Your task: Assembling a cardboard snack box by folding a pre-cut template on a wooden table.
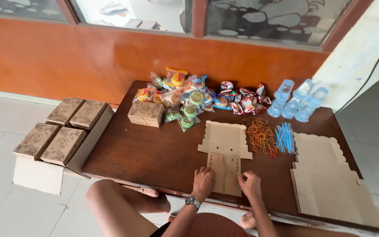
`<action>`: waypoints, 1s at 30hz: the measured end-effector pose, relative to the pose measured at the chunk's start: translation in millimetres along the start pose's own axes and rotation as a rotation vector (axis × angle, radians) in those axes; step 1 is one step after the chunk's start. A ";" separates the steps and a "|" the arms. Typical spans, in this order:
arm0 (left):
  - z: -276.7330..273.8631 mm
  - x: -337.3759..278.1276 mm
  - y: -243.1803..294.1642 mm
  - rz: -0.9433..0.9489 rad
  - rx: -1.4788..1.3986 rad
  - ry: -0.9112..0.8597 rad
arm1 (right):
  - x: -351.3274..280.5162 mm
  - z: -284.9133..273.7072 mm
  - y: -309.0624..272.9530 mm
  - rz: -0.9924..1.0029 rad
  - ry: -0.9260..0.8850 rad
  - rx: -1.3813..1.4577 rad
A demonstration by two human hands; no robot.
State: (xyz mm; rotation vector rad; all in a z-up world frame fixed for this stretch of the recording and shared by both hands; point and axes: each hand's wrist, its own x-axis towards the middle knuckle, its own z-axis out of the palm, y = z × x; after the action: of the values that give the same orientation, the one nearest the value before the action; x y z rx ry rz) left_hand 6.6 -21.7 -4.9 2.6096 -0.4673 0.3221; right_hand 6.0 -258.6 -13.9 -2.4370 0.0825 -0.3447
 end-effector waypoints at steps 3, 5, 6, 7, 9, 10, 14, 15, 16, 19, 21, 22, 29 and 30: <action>15.0 16.4 -11.3 -0.043 -0.044 0.068 | 9.0 12.1 22.2 -0.005 -0.004 -0.024; 20.0 23.8 -14.1 -0.080 -0.050 0.052 | 15.4 14.1 18.1 0.074 -0.049 -0.029; 23.1 28.5 -15.1 -0.118 -0.057 0.026 | 19.1 14.8 16.8 0.163 -0.098 -0.034; 29.1 32.2 -17.9 -0.118 -0.060 0.031 | 21.8 10.4 13.8 0.159 -0.096 -0.038; 40.9 37.6 -24.7 -0.111 0.006 0.065 | 25.9 3.6 7.5 0.284 -0.213 -0.034; 44.8 42.7 -25.6 -0.115 0.006 0.069 | 31.4 2.3 10.1 0.279 -0.215 -0.036; 47.6 46.8 -27.9 -0.220 0.026 -0.039 | 38.2 -17.1 -13.3 0.541 -0.318 0.065; 43.6 51.3 -28.8 -0.276 -0.030 -0.042 | 43.2 -26.6 -28.7 0.592 -0.361 0.067; 35.4 49.5 -23.6 -0.276 -0.027 -0.042 | 43.3 -29.1 -32.5 0.591 -0.362 0.070; 17.8 52.8 -18.0 -0.317 0.149 -0.091 | 47.7 -34.8 -45.4 0.756 -0.323 0.212; 20.0 59.0 -22.0 -0.486 0.156 -0.149 | 49.2 -38.9 -50.8 0.783 -0.341 0.227; 16.2 57.5 -24.8 -0.484 0.157 -0.151 | 47.7 -42.9 -55.3 0.785 -0.340 0.229; 2.1 51.9 -45.2 -0.560 0.086 -0.233 | 50.2 -52.0 -64.8 0.793 -0.369 0.227; 7.9 50.5 -47.7 -0.533 0.110 -0.200 | 50.9 -51.8 -65.2 0.808 -0.369 0.235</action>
State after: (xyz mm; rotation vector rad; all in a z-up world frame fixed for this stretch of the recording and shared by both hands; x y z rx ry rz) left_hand 71.9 0.6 -15.7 2.7582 0.1975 -0.0939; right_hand 39.3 -247.3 77.2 -1.9923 0.7825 0.4279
